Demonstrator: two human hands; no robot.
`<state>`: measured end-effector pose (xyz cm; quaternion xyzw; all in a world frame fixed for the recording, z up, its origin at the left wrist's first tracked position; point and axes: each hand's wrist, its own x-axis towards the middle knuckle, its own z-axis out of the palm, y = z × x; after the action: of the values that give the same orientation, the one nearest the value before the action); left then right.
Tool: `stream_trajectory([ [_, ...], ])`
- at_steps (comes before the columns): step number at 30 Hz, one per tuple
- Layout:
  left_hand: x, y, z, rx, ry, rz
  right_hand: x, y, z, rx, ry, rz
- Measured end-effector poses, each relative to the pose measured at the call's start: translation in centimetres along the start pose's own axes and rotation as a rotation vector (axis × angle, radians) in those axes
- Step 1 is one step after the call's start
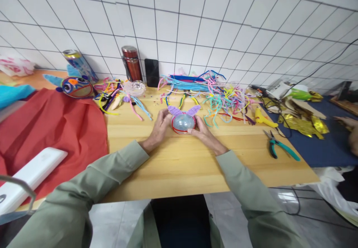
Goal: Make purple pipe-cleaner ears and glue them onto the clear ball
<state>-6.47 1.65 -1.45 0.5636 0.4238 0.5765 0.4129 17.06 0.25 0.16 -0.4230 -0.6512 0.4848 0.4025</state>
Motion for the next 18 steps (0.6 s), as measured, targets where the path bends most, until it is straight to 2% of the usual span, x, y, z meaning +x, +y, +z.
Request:
stream_trajectory([
  [2, -0.3, 0.5, 0.3, 0.008, -0.181, 0.006, -0.1, -0.1, 0.1, 0.011, 0.002, -0.005],
  [4, -0.4, 0.8, 0.5, 0.023, -0.284, -0.008, -0.2, -0.2, 0.2, 0.024, -0.005, -0.02],
  [7, -0.4, 0.9, 0.6, 0.033, -0.305, -0.023, 0.1, -0.1, 0.2, 0.07, 0.056, -0.068],
  [12, -0.4, 0.8, 0.6, 0.083, -0.295, -0.021, 1.0, -0.2, -0.5, 0.08, 0.457, -0.162],
  [18, -0.6, 1.3, 0.5, 0.092, -0.328, -0.021, 1.6, -0.9, -0.5, 0.085, 0.514, -0.177],
])
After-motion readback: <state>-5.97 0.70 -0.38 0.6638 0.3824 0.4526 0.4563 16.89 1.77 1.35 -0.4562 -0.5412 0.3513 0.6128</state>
